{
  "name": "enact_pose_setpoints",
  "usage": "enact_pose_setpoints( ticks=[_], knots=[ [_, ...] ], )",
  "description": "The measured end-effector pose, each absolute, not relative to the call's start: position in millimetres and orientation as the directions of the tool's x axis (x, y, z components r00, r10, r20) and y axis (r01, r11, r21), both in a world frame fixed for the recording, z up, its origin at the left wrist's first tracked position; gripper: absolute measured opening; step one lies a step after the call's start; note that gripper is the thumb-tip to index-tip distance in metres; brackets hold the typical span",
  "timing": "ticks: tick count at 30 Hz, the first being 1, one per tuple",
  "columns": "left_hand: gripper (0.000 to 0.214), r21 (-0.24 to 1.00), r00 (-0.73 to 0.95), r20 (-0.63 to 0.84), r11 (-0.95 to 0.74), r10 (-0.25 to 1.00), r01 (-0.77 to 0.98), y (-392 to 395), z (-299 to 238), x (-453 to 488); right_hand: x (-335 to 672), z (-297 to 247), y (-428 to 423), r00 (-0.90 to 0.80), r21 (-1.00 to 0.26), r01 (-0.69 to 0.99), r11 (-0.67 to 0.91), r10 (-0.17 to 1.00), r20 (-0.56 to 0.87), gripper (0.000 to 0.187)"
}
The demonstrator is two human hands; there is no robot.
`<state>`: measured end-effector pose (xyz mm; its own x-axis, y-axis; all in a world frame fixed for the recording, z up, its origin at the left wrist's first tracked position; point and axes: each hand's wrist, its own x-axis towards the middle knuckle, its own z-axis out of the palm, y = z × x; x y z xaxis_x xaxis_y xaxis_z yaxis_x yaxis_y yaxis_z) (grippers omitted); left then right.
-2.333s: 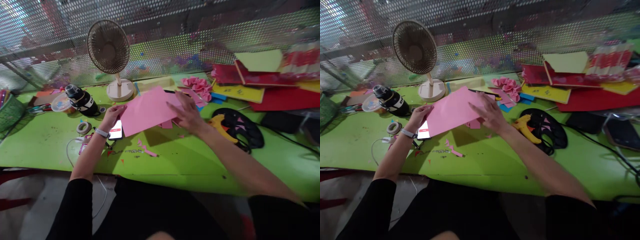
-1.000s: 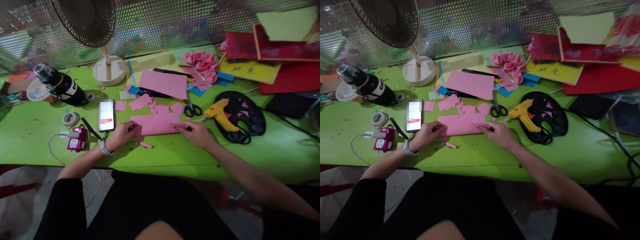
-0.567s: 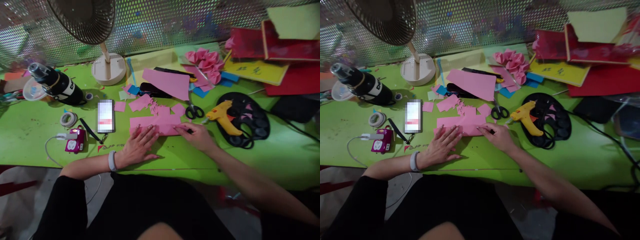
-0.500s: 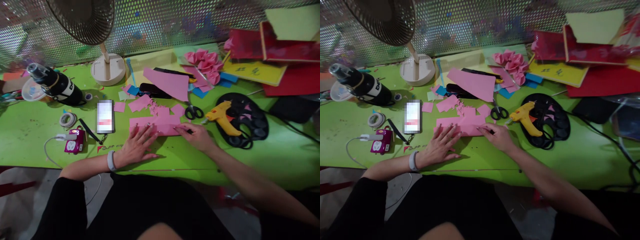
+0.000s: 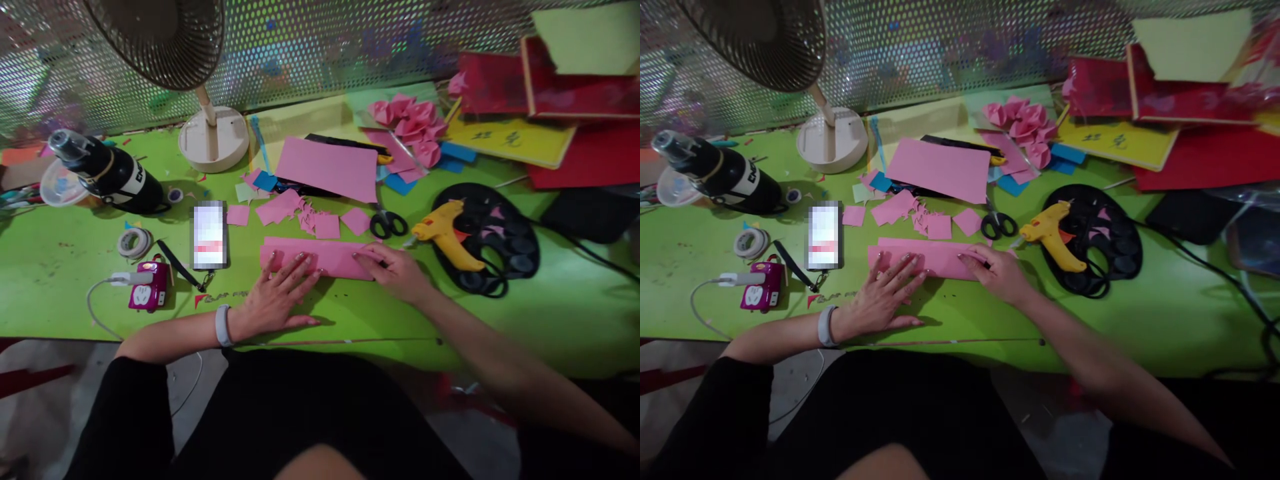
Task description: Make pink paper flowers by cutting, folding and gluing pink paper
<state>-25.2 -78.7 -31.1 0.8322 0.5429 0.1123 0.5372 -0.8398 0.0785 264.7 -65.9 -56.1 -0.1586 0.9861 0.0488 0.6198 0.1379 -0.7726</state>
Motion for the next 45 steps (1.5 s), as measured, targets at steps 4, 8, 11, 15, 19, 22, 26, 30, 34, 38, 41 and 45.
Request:
enact_pose_setpoints(
  ticks=[4, 8, 11, 15, 19, 22, 26, 30, 34, 38, 41, 45],
  knots=[
    [0.094, 0.125, 0.832, 0.081, -0.833, 0.549, 0.538, -75, -31, -23, 264, -56, -66, -0.157, -0.757, 0.634, 0.159, 0.985, 0.076, 0.035],
    [0.094, 0.128, 0.829, 0.078, -0.83, 0.555, 0.543, -71, -34, -20, 263, -57, -67, -0.115, -0.713, 0.681, 0.169, 0.986, 0.123, 0.033],
    [0.097, 0.124, 0.827, 0.085, -0.829, 0.556, 0.545, -70, -39, -18, 263, -57, -68, -0.074, -0.681, 0.719, 0.138, 0.99, 0.123, 0.034],
    [0.101, 0.147, 0.819, 0.079, -0.82, 0.568, 0.554, -68, -43, -16, 264, -57, -70, -0.001, -0.683, 0.727, 0.076, 0.994, 0.109, 0.049],
    [0.101, 0.171, 0.819, 0.056, -0.813, 0.572, 0.556, -66, -42, -14, 265, -63, -72, -0.021, -0.618, 0.778, 0.113, 0.988, 0.155, 0.055],
    [0.101, 0.186, 0.818, 0.041, -0.809, 0.573, 0.558, -65, -41, -14, 267, -68, -74, -0.023, -0.511, 0.848, 0.142, 0.972, 0.233, 0.055],
    [0.1, 0.205, 0.824, 0.033, -0.81, 0.566, 0.549, -63, -40, -14, 267, -64, -79, -0.109, -0.307, 0.917, 0.254, 0.9, 0.421, 0.052],
    [0.1, 0.216, 0.822, 0.027, -0.806, 0.569, 0.551, -61, -41, -13, 258, -56, -85, -0.414, -0.245, 0.808, 0.537, 0.812, 0.412, 0.055],
    [0.1, 0.22, 0.821, 0.019, -0.803, 0.571, 0.554, -59, -42, -13, 248, -57, -86, -0.609, -0.223, 0.687, 0.691, 0.716, 0.342, 0.059],
    [0.097, 0.212, 0.816, -0.001, -0.797, 0.578, 0.565, -59, -41, -12, 246, -60, -85, -0.632, -0.205, 0.673, 0.711, 0.696, 0.34, 0.065],
    [0.098, 0.205, 0.815, 0.007, -0.798, 0.58, 0.566, -58, -41, -12, 247, -60, -85, -0.624, -0.232, 0.667, 0.708, 0.701, 0.345, 0.066],
    [0.099, 0.207, 0.816, 0.034, -0.803, 0.577, 0.559, -58, -45, -13, 247, -61, -85, -0.619, -0.255, 0.669, 0.698, 0.713, 0.33, 0.063]
  ],
)
